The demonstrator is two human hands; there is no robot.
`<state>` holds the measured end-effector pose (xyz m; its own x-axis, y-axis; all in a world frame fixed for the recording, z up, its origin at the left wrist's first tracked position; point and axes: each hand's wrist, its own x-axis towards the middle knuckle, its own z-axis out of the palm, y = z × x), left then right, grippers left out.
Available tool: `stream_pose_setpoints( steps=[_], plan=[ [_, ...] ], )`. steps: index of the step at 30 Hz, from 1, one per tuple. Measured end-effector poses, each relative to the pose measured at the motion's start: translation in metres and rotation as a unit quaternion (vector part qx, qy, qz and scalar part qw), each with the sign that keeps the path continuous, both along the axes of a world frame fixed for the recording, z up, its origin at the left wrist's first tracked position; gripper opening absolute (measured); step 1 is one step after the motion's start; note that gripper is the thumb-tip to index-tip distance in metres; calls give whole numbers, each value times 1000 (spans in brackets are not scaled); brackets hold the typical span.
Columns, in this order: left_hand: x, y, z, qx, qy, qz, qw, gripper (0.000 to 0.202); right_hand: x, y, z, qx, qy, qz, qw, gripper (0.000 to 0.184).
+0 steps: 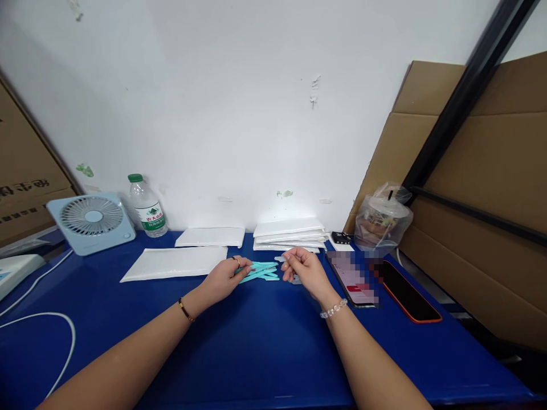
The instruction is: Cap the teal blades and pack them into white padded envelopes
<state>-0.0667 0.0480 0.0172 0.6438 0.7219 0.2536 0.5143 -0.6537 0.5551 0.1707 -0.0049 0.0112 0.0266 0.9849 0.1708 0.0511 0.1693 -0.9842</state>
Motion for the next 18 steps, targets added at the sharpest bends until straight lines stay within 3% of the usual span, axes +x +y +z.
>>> stream_pose_setpoints(
  steps=[11,15,18],
  plan=[
    [5,-2,-2,-97,-9,-40,994,35,-26,-9,10,-13,-76,87,993,36],
    [6,-7,-4,-124,8,-47,991,29,1,-7,13,8,-195,26,980,32],
    [8,-13,-8,-71,54,-56,994,21,27,-7,13,30,-346,-2,938,20]
  ],
)
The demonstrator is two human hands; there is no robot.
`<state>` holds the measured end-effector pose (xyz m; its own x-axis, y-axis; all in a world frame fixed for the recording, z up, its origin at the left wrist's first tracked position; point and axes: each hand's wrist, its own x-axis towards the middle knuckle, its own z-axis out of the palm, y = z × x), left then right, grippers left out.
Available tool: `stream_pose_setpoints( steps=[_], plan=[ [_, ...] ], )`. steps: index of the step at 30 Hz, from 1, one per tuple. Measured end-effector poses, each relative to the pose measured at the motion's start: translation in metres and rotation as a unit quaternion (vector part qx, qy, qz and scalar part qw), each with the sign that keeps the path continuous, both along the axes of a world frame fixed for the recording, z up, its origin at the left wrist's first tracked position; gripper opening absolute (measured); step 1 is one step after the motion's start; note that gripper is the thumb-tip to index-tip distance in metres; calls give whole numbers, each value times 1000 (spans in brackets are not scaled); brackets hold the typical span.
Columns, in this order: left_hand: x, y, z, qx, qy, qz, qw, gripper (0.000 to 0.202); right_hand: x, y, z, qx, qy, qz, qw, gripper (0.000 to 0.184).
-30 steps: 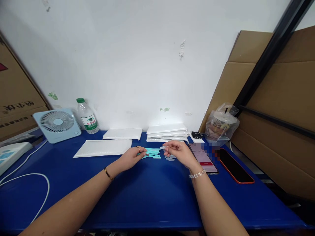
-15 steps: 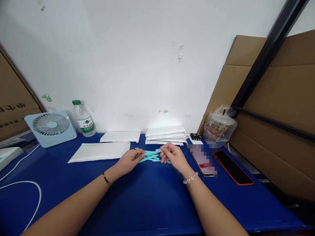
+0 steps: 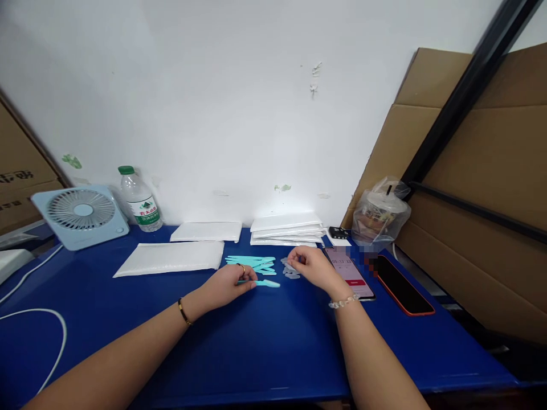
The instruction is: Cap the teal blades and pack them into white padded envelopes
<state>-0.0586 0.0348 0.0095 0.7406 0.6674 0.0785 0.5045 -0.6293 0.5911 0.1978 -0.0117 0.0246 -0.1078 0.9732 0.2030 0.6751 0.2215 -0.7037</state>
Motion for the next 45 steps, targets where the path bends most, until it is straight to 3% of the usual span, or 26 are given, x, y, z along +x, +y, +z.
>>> stream_pose_setpoints(
  steps=[3,9,14,19,25,32,41,45],
  plan=[
    [3,-4,-6,54,27,-24,998,15,13,0,-5,-34,-95,14,995,8],
    [4,-2,-11,120,34,-11,992,18,8,3,-18,-51,-139,35,988,6],
    [-1,8,-5,162,44,61,984,23,5,3,-17,-54,-135,40,989,3],
    [-4,18,-3,142,85,91,982,17,0,1,-11,-70,-49,18,996,13],
    [-3,21,-9,108,64,98,987,14,-5,6,-15,-112,44,35,992,21],
    [-3,24,-10,105,38,77,991,15,-6,11,-23,-100,37,38,994,22],
    [-2,18,-6,106,26,70,992,14,-22,6,-14,-92,40,62,993,17],
    [-1,13,-3,76,30,23,996,12,-28,2,-10,-114,28,93,989,17]
  ],
)
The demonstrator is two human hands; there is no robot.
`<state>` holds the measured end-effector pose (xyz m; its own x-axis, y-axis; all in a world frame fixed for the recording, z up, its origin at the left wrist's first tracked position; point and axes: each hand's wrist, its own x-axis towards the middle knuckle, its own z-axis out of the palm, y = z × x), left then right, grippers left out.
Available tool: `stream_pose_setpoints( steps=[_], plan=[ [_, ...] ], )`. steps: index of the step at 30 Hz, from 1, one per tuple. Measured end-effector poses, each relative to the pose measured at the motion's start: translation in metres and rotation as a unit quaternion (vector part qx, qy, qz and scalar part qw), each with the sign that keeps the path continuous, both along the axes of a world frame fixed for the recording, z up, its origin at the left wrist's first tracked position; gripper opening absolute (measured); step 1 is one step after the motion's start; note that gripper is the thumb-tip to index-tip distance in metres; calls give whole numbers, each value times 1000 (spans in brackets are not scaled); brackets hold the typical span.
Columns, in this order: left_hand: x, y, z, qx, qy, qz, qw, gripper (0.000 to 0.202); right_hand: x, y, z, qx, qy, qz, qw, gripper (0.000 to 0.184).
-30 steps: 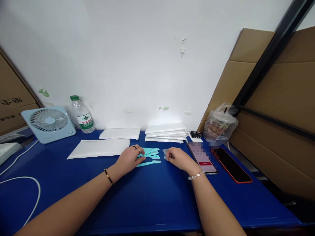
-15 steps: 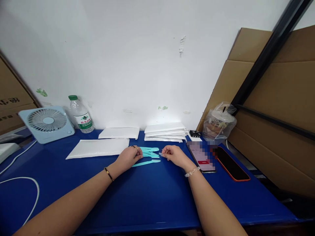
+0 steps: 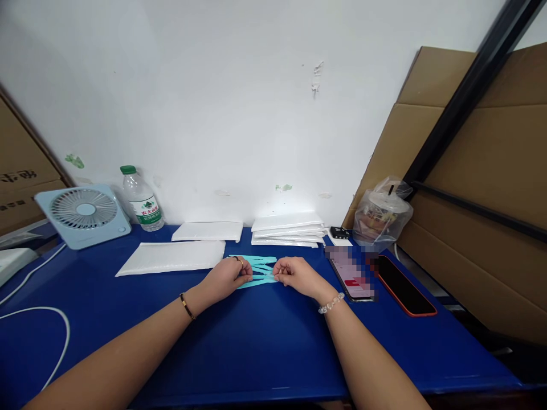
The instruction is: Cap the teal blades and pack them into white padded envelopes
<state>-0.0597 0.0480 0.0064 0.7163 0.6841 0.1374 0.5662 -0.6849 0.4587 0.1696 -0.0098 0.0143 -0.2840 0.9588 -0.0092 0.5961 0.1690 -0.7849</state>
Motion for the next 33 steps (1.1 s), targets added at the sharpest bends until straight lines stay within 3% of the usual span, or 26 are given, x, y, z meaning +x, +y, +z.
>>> stream_pose_setpoints(
  steps=[3,7,9,16,27,33],
  plan=[
    [-1,1,0,-9,10,-16,1000,15,7,-1,1,-3,-20,4,1000,17],
    [-4,8,-4,70,12,11,997,19,31,0,4,79,-77,-85,990,14],
    [-5,13,-5,99,30,9,995,20,41,0,7,82,-127,-111,982,11],
    [-2,16,-6,106,42,29,993,12,41,1,3,60,-196,-83,975,7],
    [-1,16,-7,82,11,47,995,11,26,1,-2,37,-46,-18,998,19],
    [-2,17,-7,85,-21,40,995,10,24,2,-1,28,30,-32,999,20]
  ],
)
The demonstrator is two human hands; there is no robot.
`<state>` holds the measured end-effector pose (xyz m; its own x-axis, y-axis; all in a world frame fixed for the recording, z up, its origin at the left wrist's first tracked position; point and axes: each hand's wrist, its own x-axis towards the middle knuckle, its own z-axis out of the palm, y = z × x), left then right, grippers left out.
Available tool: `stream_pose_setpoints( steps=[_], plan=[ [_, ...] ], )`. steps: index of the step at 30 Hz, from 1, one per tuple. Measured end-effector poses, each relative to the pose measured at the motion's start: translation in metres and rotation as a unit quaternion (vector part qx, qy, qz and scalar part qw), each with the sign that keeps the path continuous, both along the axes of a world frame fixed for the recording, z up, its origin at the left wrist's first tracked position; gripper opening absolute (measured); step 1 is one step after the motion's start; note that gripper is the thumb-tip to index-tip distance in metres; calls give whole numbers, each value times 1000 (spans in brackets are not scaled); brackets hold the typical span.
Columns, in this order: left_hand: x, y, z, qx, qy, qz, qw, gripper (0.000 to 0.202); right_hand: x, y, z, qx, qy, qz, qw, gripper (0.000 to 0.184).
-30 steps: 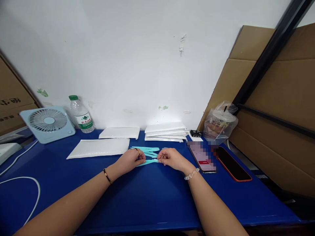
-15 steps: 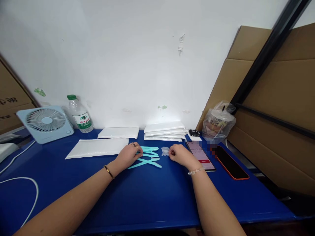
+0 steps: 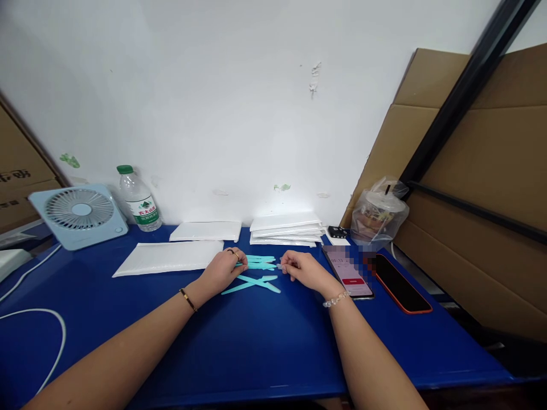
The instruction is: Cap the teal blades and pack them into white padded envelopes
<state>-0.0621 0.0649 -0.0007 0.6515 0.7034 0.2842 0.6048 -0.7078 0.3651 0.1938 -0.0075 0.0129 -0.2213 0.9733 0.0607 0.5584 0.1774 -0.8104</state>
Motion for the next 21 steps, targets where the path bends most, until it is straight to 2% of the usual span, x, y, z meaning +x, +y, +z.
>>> stream_pose_setpoints(
  steps=[4,9,14,21],
  plan=[
    [-3,1,3,-33,-19,5,999,10,4,2,2,-6,102,-24,994,25],
    [-5,-1,6,-108,-60,-2,992,16,4,4,2,-1,173,-60,983,25],
    [-5,-1,6,-138,-75,1,988,18,3,8,-5,18,163,-74,984,20],
    [-6,2,5,-117,-69,8,991,16,3,11,-11,34,119,-76,989,17]
  ],
)
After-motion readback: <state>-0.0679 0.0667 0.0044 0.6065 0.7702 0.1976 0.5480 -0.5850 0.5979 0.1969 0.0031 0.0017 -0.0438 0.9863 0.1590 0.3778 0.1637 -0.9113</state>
